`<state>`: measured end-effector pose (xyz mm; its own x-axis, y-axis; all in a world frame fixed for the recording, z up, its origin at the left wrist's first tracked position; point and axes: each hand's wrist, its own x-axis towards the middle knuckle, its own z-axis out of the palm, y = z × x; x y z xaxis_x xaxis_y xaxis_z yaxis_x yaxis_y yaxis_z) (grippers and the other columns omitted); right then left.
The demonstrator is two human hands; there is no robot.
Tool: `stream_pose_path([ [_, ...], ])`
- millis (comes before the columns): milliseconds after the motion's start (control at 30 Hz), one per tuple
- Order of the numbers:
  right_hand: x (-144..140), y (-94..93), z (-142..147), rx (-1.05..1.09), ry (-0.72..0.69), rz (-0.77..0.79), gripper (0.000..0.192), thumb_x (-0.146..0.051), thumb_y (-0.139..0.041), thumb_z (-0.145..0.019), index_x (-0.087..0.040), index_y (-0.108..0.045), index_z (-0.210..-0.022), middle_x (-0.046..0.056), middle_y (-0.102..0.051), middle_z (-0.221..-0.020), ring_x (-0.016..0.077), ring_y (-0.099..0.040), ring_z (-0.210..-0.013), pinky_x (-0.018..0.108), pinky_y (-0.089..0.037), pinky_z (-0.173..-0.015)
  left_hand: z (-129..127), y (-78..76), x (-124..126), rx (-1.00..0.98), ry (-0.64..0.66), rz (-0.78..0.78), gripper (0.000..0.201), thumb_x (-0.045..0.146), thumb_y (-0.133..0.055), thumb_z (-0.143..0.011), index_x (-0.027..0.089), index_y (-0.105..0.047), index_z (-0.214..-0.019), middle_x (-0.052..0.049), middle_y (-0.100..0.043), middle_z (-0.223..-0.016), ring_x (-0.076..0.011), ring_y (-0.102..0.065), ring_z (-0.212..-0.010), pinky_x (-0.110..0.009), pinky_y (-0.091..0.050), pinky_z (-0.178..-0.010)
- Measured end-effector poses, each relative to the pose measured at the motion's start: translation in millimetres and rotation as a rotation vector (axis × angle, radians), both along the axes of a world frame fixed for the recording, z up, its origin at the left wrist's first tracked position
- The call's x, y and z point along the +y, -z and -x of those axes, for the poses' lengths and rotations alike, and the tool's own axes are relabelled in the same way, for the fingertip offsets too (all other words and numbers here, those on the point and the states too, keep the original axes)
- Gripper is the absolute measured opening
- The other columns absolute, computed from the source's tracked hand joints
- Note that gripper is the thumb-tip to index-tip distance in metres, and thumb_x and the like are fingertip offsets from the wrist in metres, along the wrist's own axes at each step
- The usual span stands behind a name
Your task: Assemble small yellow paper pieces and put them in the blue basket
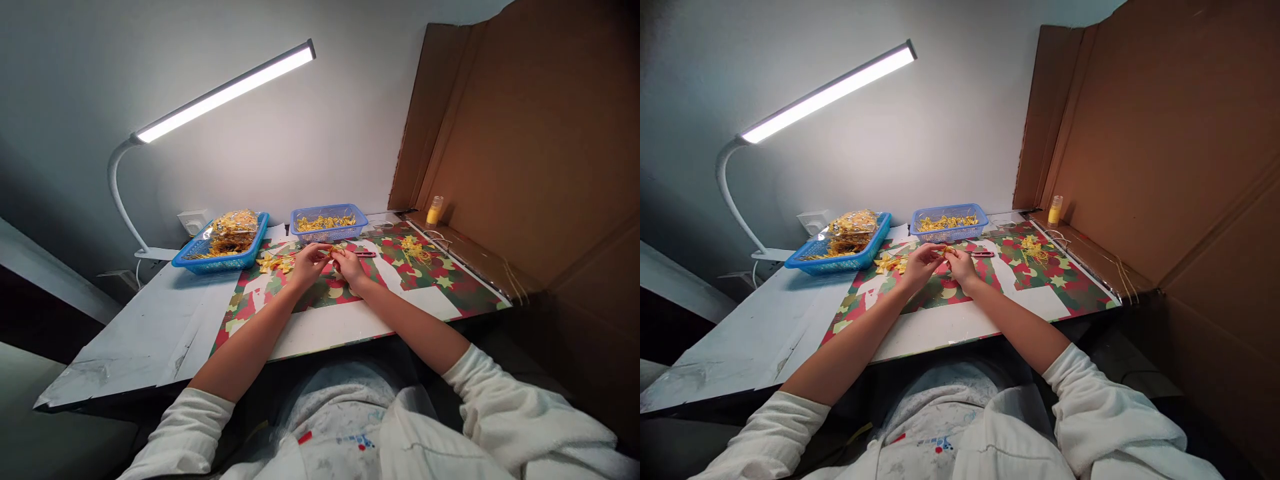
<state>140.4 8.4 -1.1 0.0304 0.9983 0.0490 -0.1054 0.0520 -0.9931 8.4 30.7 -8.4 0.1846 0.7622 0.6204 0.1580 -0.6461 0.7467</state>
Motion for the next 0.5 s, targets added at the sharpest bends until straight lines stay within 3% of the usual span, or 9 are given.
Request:
stream_pose_path([
  [333,0.4,-5.0,-5.5,0.092,-0.088,0.179,0.019,-0.025,-0.053,-0.079,-0.018,-0.047,-0.062,-0.006,-0.042,-0.046,0.005,-0.03,-0.04,0.021,-0.022,-0.041,3.4,-3.7,-4.6,0.23,-0.072,-0.227,0.03,0.011,-0.058,-0.08,0.021,-0.066,-0.107,-0.004,-0.065,-0.099,-0.0086,-0.063,-0.065,-0.022,-0.053,-0.064],
  [500,-1.2,-6.5,-4.6,0.087,-0.071,0.189,0.017,-0.02,-0.05,-0.078,-0.018,-0.048,-0.062,-0.006,-0.042,-0.044,0.0052,-0.031,-0.039,0.02,-0.022,-0.04,3.8,-4.4,-4.3,0.327,-0.087,-0.343,0.036,0.006,-0.053,-0.08,0.021,-0.064,-0.11,-0.005,-0.065,-0.103,-0.0096,-0.063,-0.07,-0.025,-0.053,-0.07],
])
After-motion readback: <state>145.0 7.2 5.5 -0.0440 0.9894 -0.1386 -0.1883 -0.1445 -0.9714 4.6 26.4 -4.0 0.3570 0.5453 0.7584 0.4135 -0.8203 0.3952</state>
